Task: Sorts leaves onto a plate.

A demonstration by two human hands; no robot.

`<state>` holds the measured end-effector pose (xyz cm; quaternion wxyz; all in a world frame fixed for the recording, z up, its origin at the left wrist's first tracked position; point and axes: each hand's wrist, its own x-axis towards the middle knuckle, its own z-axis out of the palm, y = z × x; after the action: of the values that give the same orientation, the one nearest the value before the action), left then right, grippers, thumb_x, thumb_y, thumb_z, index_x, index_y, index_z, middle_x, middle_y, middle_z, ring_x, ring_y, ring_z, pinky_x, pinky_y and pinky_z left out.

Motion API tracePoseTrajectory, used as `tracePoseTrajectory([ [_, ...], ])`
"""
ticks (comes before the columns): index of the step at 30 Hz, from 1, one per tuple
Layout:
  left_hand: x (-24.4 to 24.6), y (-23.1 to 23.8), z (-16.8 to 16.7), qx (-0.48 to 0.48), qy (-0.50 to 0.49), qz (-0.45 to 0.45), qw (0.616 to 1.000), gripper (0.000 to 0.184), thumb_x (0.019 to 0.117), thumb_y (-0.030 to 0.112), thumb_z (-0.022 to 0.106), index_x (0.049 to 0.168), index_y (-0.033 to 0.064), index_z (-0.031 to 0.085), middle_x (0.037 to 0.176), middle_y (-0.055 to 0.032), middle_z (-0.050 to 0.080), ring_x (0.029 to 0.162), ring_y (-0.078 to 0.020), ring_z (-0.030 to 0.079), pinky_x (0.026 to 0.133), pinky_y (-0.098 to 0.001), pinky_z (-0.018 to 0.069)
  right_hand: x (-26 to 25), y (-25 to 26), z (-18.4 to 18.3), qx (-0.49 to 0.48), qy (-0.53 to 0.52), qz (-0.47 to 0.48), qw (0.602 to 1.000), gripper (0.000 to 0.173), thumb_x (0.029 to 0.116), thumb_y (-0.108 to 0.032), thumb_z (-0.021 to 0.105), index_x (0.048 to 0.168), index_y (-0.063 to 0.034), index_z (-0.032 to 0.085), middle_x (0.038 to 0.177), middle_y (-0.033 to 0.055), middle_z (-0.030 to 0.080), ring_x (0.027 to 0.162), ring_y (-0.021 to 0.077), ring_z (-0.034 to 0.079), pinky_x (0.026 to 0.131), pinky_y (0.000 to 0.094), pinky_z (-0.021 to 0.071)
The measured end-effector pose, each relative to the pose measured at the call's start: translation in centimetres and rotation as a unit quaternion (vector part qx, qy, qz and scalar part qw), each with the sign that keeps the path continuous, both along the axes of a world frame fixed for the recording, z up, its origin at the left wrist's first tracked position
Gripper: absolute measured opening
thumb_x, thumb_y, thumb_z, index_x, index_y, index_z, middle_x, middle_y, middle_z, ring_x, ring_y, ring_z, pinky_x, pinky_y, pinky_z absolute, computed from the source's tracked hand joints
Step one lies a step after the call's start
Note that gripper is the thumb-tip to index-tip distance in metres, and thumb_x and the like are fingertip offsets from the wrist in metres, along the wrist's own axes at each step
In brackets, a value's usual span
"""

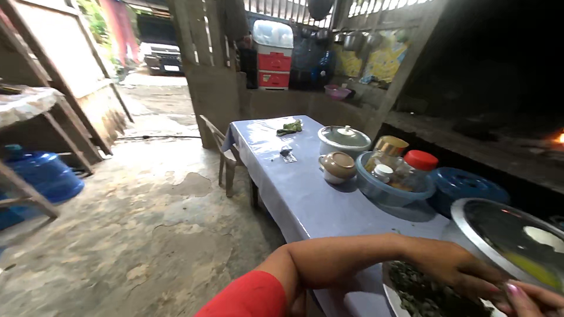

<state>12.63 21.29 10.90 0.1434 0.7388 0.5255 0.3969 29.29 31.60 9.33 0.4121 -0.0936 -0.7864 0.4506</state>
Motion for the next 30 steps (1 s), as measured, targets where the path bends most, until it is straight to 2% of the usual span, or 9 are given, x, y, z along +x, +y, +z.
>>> tracePoseTrajectory([
  [5, -1.0, 0.3, -0.2, 0.002, 0.034, 0.011, 0.999, 0.026, 0.1065, 0.015, 0.052, 0.106, -0.0038, 0.07, 0.088, -0.0142, 0.071, 0.082, -0.0215, 0.069, 0.079, -0.0421, 0.0557, -0.2, -0.6, 0.0, 0.029, 0.024, -0.069, 0.997, 0.015, 0.0969, -0.007, 0.063, 0.108, 0.0035, 0.063, 0.093, -0.0006, 0.066, 0.072, 0.0017, 0.065, 0.066, 0.0209, 0.0599],
  [7, -1.4, 0.3, -0.1, -0.023, 0.031, 0.018, 0.999, 0.029, 0.108, 0.019, 0.05, 0.111, -0.0026, 0.069, 0.093, -0.0142, 0.071, 0.087, -0.0209, 0.069, 0.084, -0.0428, 0.0558, -0.2, -0.5, 0.3, 0.025, 0.033, -0.083, 0.996, 0.015, 0.0972, -0.007, 0.063, 0.107, 0.004, 0.065, 0.094, 0.0028, 0.068, 0.072, 0.0049, 0.066, 0.066, 0.0227, 0.0602],
  [10, -1.9, 0.6, -0.2, -0.033, 0.028, 0.025, 0.999, 0.031, 0.1092, 0.023, 0.047, 0.108, -0.0005, 0.068, 0.09, -0.0108, 0.07, 0.084, -0.0162, 0.068, 0.082, -0.0397, 0.0566, 0.0, 0.1, 0.6, 0.006, 0.035, -0.093, 0.995, 0.014, 0.0972, -0.005, 0.064, 0.107, 0.005, 0.066, 0.093, 0.007, 0.069, 0.072, 0.0099, 0.067, 0.067, 0.0269, 0.0608],
  [13, -2.6, 0.8, -0.3, -0.018, 0.056, 0.04, 0.997, 0.028, 0.1069, 0.026, 0.054, 0.105, 0.0033, 0.07, 0.09, -0.0081, 0.07, 0.083, -0.0155, 0.068, 0.081, -0.0405, 0.0571, 0.2, 0.5, 0.8, 0.001, 0.016, -0.096, 0.995, 0.011, 0.0964, -0.004, 0.065, 0.104, 0.0041, 0.067, 0.091, 0.0083, 0.069, 0.071, 0.0113, 0.067, 0.067, 0.0278, 0.0602],
  [16, -3.6, 0.1, -0.1, -0.084, 0.095, 0.031, 0.991, 0.03, 0.0979, 0.026, 0.07, 0.12, 0.0056, 0.069, 0.114, -0.0117, 0.07, 0.102, -0.0227, 0.069, 0.093, -0.0456, 0.0558, 0.6, 0.5, 1.4, 0.054, -0.105, -0.111, 0.987, 0.014, 0.0972, -0.008, 0.066, 0.107, 0.0015, 0.071, 0.1, 0.0103, 0.072, 0.08, 0.0127, 0.07, 0.074, 0.0291, 0.0611],
  [20, -3.9, -0.2, -0.3, -0.212, 0.163, 0.046, 0.963, 0.073, 0.0839, 0.027, 0.086, 0.148, 0.0133, 0.053, 0.139, -0.0198, 0.057, 0.122, -0.0364, 0.059, 0.104, -0.0579, 0.0466, 1.1, 0.2, 2.2, 0.129, -0.292, -0.126, 0.939, 0.023, 0.0997, -0.02, 0.065, 0.117, -0.0071, 0.073, 0.119, 0.0114, 0.069, 0.096, 0.018, 0.069, 0.087, 0.0346, 0.0581],
  [26, -2.7, 0.7, -1.0, -0.277, 0.227, 0.067, 0.931, 0.097, 0.08, 0.027, 0.088, 0.16, 0.0168, 0.034, 0.149, -0.0239, 0.048, 0.132, -0.0428, 0.053, 0.105, -0.0655, 0.043, 1.1, -0.2, 2.7, 0.166, -0.479, -0.078, 0.858, 0.05, 0.0951, -0.035, 0.073, 0.138, -0.0122, 0.062, 0.138, 0.0137, 0.058, 0.113, 0.0258, 0.064, 0.098, 0.0448, 0.0536],
  [28, -2.3, 1.1, -1.5, -0.273, 0.24, 0.061, 0.93, 0.099, 0.0787, 0.024, 0.087, 0.161, 0.0158, 0.033, 0.148, -0.0255, 0.049, 0.131, -0.0444, 0.053, 0.104, -0.0668, 0.0437, 0.7, -0.3, 2.1, 0.185, -0.51, -0.069, 0.837, 0.055, 0.094, -0.037, 0.074, 0.142, -0.0132, 0.06, 0.14, 0.0144, 0.059, 0.126, 0.0291, 0.06, 0.106, 0.0502, 0.0493],
  [30, -1.9, 1.2, -1.7, -0.268, 0.254, 0.058, 0.927, 0.092, 0.0791, 0.021, 0.086, 0.158, 0.015, 0.037, 0.146, -0.0253, 0.05, 0.13, -0.0442, 0.054, 0.102, -0.0667, 0.0446, 0.2, -0.5, 1.5, 0.209, -0.534, -0.063, 0.817, 0.055, 0.095, -0.038, 0.072, 0.142, -0.0137, 0.059, 0.14, 0.0147, 0.059, 0.13, 0.0309, 0.058, 0.108, 0.0532, 0.0473],
])
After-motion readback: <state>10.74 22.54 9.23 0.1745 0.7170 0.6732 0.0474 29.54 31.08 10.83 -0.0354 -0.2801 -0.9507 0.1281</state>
